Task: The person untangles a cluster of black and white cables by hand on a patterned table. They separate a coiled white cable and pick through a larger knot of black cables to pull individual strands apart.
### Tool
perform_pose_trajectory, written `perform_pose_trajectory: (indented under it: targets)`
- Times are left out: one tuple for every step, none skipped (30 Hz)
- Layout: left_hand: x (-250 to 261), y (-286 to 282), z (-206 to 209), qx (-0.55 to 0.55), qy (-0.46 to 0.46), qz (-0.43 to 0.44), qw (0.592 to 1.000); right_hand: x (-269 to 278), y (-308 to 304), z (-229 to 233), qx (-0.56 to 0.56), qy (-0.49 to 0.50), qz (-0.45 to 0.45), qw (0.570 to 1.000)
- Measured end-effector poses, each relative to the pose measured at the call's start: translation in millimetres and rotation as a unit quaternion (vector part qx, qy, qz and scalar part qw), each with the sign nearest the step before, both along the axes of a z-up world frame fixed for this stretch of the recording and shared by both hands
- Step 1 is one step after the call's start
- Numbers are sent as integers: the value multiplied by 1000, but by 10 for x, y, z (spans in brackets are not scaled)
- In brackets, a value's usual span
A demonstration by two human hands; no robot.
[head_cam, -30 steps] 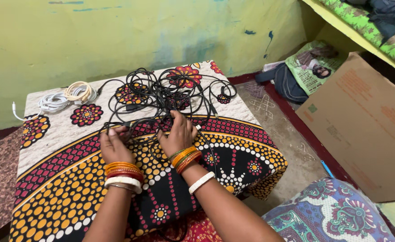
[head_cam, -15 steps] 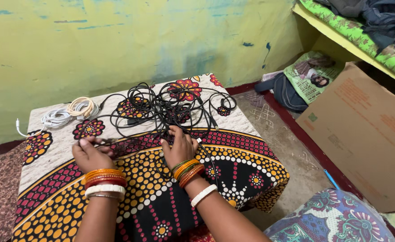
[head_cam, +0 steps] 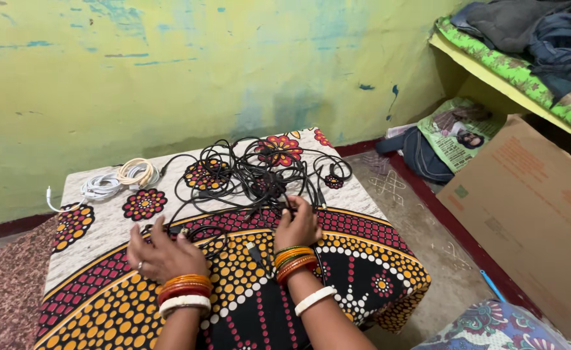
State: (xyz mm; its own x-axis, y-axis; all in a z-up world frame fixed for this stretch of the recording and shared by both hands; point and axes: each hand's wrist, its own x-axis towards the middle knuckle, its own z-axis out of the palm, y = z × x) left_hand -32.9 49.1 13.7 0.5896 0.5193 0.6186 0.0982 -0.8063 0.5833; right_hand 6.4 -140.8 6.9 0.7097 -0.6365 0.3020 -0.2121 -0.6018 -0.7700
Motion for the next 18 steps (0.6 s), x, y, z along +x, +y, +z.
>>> perform_pose_trajectory:
  targets:
    - [-23, -14, 39, 34, -2, -9, 999, 0, -12, -11, -5, -14, -9, 1000]
    - [-42, -26, 75, 67, -4, -18, 998, 2, -18, -20, -9, -28, -18, 999]
    - [-70, -35, 100, 63, -22, -42, 997, 6, -20, -27, -22, -38, -16, 999]
    - [-91, -43, 119, 58, -40, -66, 995, 15, -18, -26, -36, -48, -13, 998]
    - [-108, -45, 129, 54, -57, -90, 993, 8, -7, -23, -48, -58, -10, 997]
    - [-118, -51, 129, 49, -69, -101, 991, -16, 1, -15, -75, -76, -7, 994]
    - [-120, -48, 122, 44, -81, -111, 990, -45, 14, 3, -101, -95, -4, 990]
    - [-117, -31, 104, 39, -93, -122, 987, -75, 37, 27, -127, -114, 0, 985]
    - [-96, -1, 78, 12, -107, -118, 987, -104, 70, 55, -144, -148, 49, 977]
    - [-57, 42, 44, -14, -121, -114, 986, -136, 111, 87, -159, -182, 99, 965]
    - [-19, 83, 0, -41, -136, -110, 984, -167, 146, 129, -175, -215, 147, 950]
    - [26, 127, -48, -141, -137, -109, 974, -212, 184, 174, -188, -206, 205, 938]
    - [74, 173, -92, -240, -137, -106, 955, -276, 225, 219, -199, -198, 263, 923]
    - [94, 205, -140, -336, -136, -103, 926, -334, 262, 268, -210, -188, 319, 905]
    - [98, 224, -186, -343, -141, -119, 921, -369, 297, 324, -224, -185, 359, 887]
    - [103, 234, -224, -350, -146, -135, 915, -394, 328, 376, -238, -182, 398, 867]
    - [110, 244, -253, -357, -152, -151, 909, -412, 355, 419, -251, -178, 437, 845]
    - [117, 254, -279, -360, -154, -154, 907, -428, 375, 447, -262, -172, 448, 837]
